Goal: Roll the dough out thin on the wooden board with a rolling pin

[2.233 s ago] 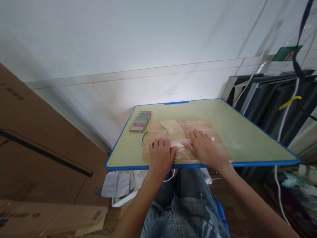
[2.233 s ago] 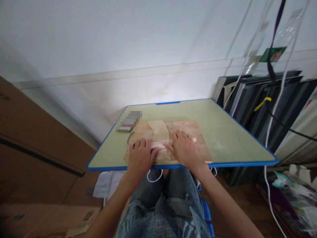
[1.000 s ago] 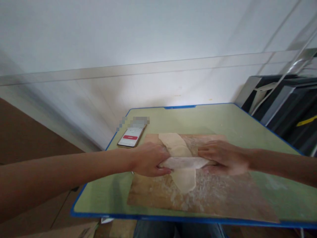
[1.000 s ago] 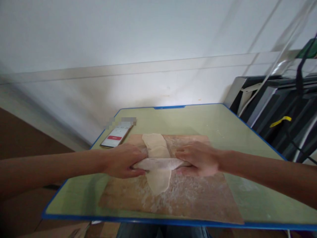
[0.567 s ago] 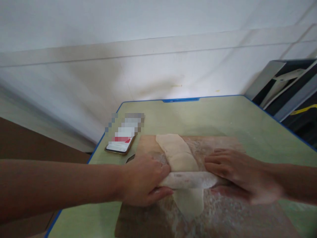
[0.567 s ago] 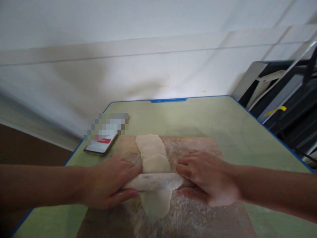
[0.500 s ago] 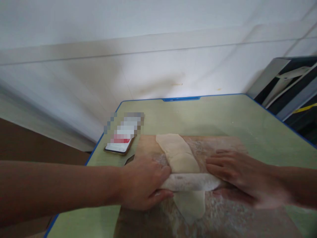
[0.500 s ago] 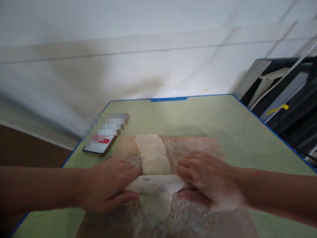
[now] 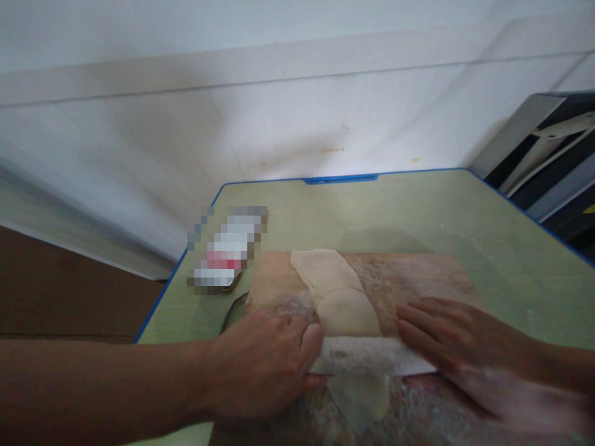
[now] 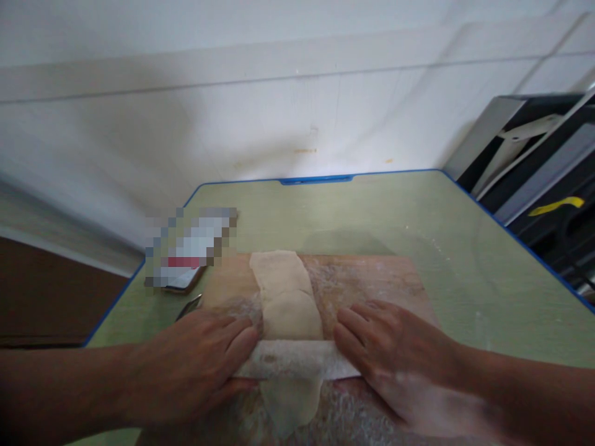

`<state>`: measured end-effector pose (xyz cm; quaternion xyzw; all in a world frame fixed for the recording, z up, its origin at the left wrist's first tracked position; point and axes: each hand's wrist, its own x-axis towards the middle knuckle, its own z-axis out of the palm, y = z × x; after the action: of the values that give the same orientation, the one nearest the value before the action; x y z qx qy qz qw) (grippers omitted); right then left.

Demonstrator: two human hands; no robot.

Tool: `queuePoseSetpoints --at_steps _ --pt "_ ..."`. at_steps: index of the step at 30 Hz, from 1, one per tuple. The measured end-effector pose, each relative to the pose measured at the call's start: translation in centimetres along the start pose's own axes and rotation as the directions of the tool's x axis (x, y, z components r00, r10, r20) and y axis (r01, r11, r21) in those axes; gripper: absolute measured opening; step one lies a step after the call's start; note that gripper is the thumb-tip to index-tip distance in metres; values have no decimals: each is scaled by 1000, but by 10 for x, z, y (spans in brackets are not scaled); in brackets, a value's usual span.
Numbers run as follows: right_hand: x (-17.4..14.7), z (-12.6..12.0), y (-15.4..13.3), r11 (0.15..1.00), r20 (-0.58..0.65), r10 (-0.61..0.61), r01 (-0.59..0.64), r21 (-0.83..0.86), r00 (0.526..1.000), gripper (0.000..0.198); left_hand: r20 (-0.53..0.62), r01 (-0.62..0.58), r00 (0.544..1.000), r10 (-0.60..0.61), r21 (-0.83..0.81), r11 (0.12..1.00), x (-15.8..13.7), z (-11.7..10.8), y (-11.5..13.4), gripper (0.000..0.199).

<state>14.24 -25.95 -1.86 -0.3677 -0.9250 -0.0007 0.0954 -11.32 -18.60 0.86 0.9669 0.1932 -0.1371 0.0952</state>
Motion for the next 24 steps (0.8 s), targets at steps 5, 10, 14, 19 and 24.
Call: queuePoseSetpoints --at_steps 5,10,14,19,24 --pt "-2 2 -4 989 -146 -8 -13 -146 989 41 -65 -59 995 75 212 976 -5 6 7 27" --pt "1 -2 -3 996 -35 3 -6 -92 999 29 -28 -3 1000 9 183 983 -2 -1 10 25" --pt "3 -6 -1 999 104 52 -51 -9 993 23 24 13 1000 -17 167 986 0 -10 8 29" --pt "12 -17 6 997 289 47 -62 43 956 29 83 -63 995 47 195 979 3 -23 1 34" --pt "28 -25 14 997 424 7 -41 71 905 38 115 -167 983 142 245 955 16 -35 -12 35"
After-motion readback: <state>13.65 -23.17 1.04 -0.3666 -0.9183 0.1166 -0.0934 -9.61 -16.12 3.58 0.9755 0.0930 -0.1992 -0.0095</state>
